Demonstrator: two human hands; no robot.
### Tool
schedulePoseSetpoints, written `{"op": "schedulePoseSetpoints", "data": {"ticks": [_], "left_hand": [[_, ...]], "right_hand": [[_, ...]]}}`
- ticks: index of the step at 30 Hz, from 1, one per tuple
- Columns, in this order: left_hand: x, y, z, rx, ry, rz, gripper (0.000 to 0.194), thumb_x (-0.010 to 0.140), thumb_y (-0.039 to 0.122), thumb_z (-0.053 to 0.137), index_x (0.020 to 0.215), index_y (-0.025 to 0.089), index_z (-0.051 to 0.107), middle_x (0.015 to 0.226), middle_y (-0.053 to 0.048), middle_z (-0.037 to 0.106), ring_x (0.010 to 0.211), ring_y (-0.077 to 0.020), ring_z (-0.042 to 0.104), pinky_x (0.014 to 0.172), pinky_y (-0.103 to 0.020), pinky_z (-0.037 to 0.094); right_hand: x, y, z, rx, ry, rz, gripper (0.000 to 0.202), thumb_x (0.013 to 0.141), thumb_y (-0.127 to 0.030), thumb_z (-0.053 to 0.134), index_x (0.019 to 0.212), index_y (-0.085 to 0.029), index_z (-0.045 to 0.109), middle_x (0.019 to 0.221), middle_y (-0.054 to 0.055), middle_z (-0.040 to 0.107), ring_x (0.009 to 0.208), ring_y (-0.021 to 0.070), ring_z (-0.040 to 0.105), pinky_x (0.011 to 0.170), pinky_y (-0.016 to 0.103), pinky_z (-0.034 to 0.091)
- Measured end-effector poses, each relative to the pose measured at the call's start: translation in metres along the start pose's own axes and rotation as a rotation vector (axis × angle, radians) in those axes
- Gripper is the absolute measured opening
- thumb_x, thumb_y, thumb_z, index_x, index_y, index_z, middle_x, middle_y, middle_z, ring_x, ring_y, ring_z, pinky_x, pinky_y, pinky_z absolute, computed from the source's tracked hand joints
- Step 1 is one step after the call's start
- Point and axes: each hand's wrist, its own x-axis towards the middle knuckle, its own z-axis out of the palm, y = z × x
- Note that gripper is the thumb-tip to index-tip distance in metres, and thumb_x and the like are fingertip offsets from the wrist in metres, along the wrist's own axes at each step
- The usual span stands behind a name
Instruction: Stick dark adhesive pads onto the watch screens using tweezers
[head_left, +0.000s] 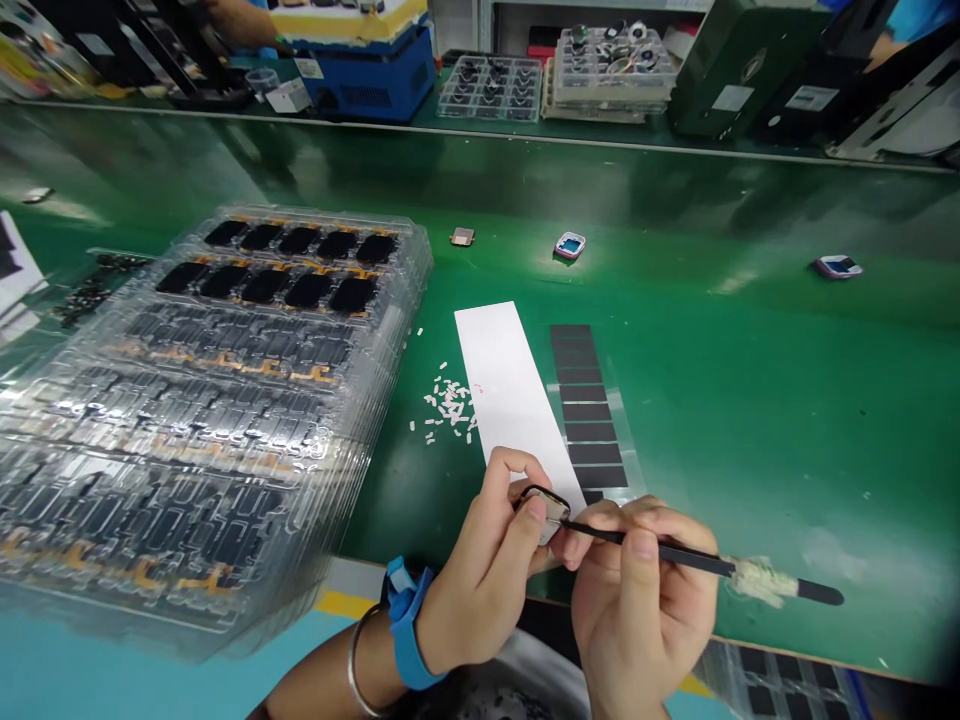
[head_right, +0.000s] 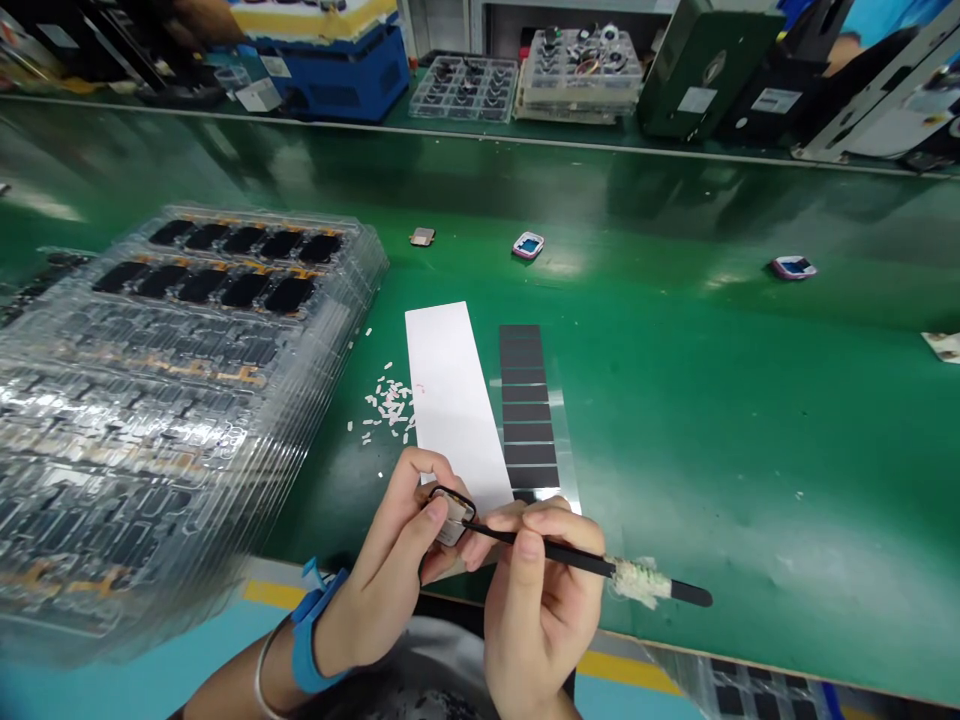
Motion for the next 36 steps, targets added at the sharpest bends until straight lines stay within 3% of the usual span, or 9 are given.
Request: {"op": "schedulePoseSetpoints", "data": {"ticks": [5, 14, 26, 32, 36], "left_hand": [[-0.0002, 0.0003, 0.0001, -0.008, 0.003, -0.007, 0.018, 0.104, 0.041, 0.042, 0.101, 0.023, 0.041, 0.079, 0.003, 0.046, 0.062, -0.0076, 0.039, 0.048, -0.017, 0.023], [0.0003, 0.0009, 0.0008, -0.013, -0.013, 0.014, 0.016, 0.105, 0.039, 0.041, 0.102, 0.023, 0.041, 0.078, 0.005, 0.046, 0.05, -0.0049, 0.024, 0.046, -0.018, 0.02], [0.0006, -0.0004, 0.0018, -0.015, -0.023, 0.033, 0.014, 0.106, 0.037, 0.038, 0.102, 0.024, 0.041, 0.077, 0.005, 0.047, 0.051, -0.0041, 0.026, 0.047, -0.016, 0.021], [0.001, -0.0013, 0.0009, 0.043, -0.007, 0.05, 0.016, 0.105, 0.039, 0.041, 0.1, 0.024, 0.039, 0.073, 0.005, 0.048, 0.063, -0.0074, 0.045, 0.053, -0.015, 0.032], [0.0026, -0.0008, -0.0003, 0.047, -0.005, 0.061, 0.016, 0.104, 0.038, 0.044, 0.1, 0.023, 0.039, 0.071, 0.006, 0.046, 0.064, -0.0066, 0.045, 0.056, -0.015, 0.035]], "right_hand": [[-0.0002, -0.0004, 0.0, 0.009, 0.001, -0.001, 0.016, 0.098, -0.014, 0.042, 0.102, -0.024, 0.053, 0.081, 0.0, 0.056, 0.057, 0.0112, 0.061, 0.049, 0.026, 0.052], [-0.0012, -0.0002, 0.0002, -0.065, 0.008, -0.004, 0.012, 0.098, -0.017, 0.042, 0.101, -0.025, 0.051, 0.079, 0.0, 0.055, 0.057, 0.0113, 0.06, 0.049, 0.026, 0.052], [-0.0007, -0.0003, 0.0008, 0.019, -0.005, 0.01, 0.019, 0.097, -0.012, 0.042, 0.102, -0.025, 0.056, 0.081, 0.0, 0.056, 0.061, 0.012, 0.062, 0.05, 0.026, 0.051], [-0.0009, -0.0007, 0.0002, 0.009, -0.01, 0.027, 0.019, 0.097, -0.011, 0.043, 0.1, -0.024, 0.057, 0.081, 0.001, 0.059, 0.065, 0.0137, 0.065, 0.05, 0.025, 0.051], [-0.0012, 0.0005, 0.0, 0.018, -0.011, 0.001, 0.019, 0.096, -0.009, 0.044, 0.1, -0.022, 0.058, 0.082, 0.001, 0.06, 0.064, 0.0136, 0.066, 0.049, 0.025, 0.051]]}}
